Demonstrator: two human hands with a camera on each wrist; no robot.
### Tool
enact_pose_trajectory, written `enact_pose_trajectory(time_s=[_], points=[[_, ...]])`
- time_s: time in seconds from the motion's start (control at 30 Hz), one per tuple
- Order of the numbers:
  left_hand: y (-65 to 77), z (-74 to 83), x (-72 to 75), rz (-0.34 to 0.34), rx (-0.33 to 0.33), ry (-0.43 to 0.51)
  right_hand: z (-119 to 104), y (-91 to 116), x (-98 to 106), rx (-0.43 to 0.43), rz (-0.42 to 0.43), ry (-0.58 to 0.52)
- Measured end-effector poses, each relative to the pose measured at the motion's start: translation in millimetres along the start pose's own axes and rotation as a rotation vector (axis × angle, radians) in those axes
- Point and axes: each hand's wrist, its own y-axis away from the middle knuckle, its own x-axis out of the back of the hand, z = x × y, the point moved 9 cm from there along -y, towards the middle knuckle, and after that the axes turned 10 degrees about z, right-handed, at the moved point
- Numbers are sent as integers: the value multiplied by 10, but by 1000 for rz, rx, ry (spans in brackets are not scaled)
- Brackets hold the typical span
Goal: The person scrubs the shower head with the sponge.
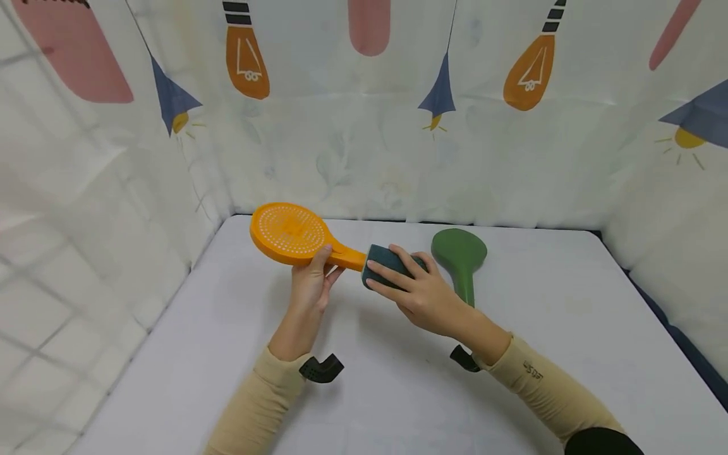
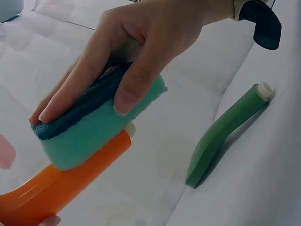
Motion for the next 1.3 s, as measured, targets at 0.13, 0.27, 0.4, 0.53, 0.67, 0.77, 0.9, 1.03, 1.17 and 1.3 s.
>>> enact_pose_trajectory(time_s=[0.13, 0.27, 0.4, 0.53, 0.67, 0.77, 0.9, 1.03, 1.17, 1.3], points=[[26, -6, 9, -10, -1, -19, -16, -31, -16, 13, 13, 20], [56, -70, 21, 7, 27, -39, -119, -105, -107, 54, -12, 41], [82, -148, 16, 40, 73, -52, -177, -181, -223, 52, -43, 56], [66, -108, 29, 71, 78, -41, -170, -181, -229, 36, -51, 73], [29, 55, 28, 75, 30, -12, -93, -71, -153, 40, -33, 104], [15, 156, 16, 73, -4, 12, -20, 6, -95, 36, 4, 103], [22, 177, -7, 48, -32, 2, 10, -8, -107, 36, 33, 92], [59, 107, -21, 24, -44, -22, -43, -125, -193, 44, 38, 54], [94, 21, -23, 32, -19, -15, -122, -253, -241, 77, 66, 32], [111, 50, -11, 48, -36, 3, -140, -289, -195, 96, 105, 37]])
